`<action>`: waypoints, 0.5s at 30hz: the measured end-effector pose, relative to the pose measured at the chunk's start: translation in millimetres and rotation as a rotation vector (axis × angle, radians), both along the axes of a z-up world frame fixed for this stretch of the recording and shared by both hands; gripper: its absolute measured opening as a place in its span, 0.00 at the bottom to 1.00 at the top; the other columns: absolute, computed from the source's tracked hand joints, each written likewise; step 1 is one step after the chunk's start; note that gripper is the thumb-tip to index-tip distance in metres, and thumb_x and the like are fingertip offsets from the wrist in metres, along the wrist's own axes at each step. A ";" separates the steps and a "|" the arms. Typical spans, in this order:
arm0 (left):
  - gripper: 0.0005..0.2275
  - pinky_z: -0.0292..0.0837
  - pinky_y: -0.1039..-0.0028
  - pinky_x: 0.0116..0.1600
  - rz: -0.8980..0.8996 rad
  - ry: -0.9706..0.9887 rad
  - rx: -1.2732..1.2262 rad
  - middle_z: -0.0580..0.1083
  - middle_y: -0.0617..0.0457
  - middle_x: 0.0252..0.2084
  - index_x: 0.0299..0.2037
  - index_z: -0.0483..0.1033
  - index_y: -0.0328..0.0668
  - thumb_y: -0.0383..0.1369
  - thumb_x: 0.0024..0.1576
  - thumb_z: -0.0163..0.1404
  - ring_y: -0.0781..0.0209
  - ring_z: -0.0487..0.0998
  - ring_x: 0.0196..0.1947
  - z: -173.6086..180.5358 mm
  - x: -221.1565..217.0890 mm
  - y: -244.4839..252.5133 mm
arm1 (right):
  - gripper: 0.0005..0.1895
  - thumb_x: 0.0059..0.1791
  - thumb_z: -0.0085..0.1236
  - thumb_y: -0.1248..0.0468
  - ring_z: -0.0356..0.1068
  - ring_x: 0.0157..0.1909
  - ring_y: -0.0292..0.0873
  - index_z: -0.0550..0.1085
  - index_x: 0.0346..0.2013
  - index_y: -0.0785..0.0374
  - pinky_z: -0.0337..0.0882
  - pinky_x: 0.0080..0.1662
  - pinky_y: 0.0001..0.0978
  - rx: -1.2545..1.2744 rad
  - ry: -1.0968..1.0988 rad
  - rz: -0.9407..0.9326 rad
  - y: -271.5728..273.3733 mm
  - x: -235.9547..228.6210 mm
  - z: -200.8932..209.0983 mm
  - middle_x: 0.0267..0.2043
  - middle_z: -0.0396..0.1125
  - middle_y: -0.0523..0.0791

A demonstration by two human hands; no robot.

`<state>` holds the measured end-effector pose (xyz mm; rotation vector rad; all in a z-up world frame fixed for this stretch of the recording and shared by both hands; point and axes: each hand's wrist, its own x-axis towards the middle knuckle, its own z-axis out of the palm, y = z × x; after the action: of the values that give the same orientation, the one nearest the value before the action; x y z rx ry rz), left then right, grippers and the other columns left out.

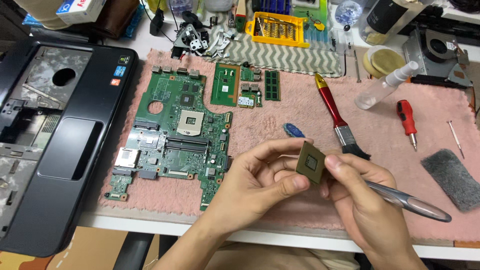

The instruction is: The person cleans a small square electronic chip using a toothbrush. They hold the chip in one hand and scrub its surface with the brush in the other, rotating the chip to clean different sides.

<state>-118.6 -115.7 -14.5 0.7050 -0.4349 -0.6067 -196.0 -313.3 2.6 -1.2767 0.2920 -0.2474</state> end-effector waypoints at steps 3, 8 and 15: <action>0.23 0.74 0.61 0.81 0.028 0.008 -0.054 0.79 0.36 0.70 0.71 0.72 0.30 0.26 0.67 0.64 0.52 0.81 0.70 -3.8 0.5 1.6 | 0.14 0.63 0.57 0.69 0.73 0.37 0.50 0.83 0.49 0.81 0.74 0.45 0.34 -0.055 -0.003 -0.005 -5.5 -3.1 3.1 0.39 0.77 0.57; 0.24 0.74 0.56 0.80 0.126 0.079 -0.083 0.78 0.30 0.70 0.70 0.74 0.30 0.32 0.66 0.66 0.41 0.81 0.71 -13.3 4.9 1.2 | 0.11 0.63 0.50 0.70 0.78 0.35 0.60 0.72 0.56 0.77 0.82 0.44 0.45 -0.160 -0.112 -0.043 -8.3 -4.6 25.6 0.45 0.77 0.68; 0.34 0.71 0.56 0.81 0.145 0.176 -0.057 0.77 0.33 0.72 0.77 0.69 0.25 0.36 0.64 0.67 0.47 0.78 0.73 -15.2 -0.8 -1.5 | 0.20 0.51 0.67 0.73 0.82 0.19 0.44 0.84 0.58 0.73 0.85 0.27 0.29 -0.477 -0.022 -0.032 6.5 -18.2 48.9 0.28 0.85 0.56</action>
<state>-119.5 -117.3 -29.6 0.6174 -0.2352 -0.5129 -214.2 -306.8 51.5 -1.7392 0.2416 -0.3729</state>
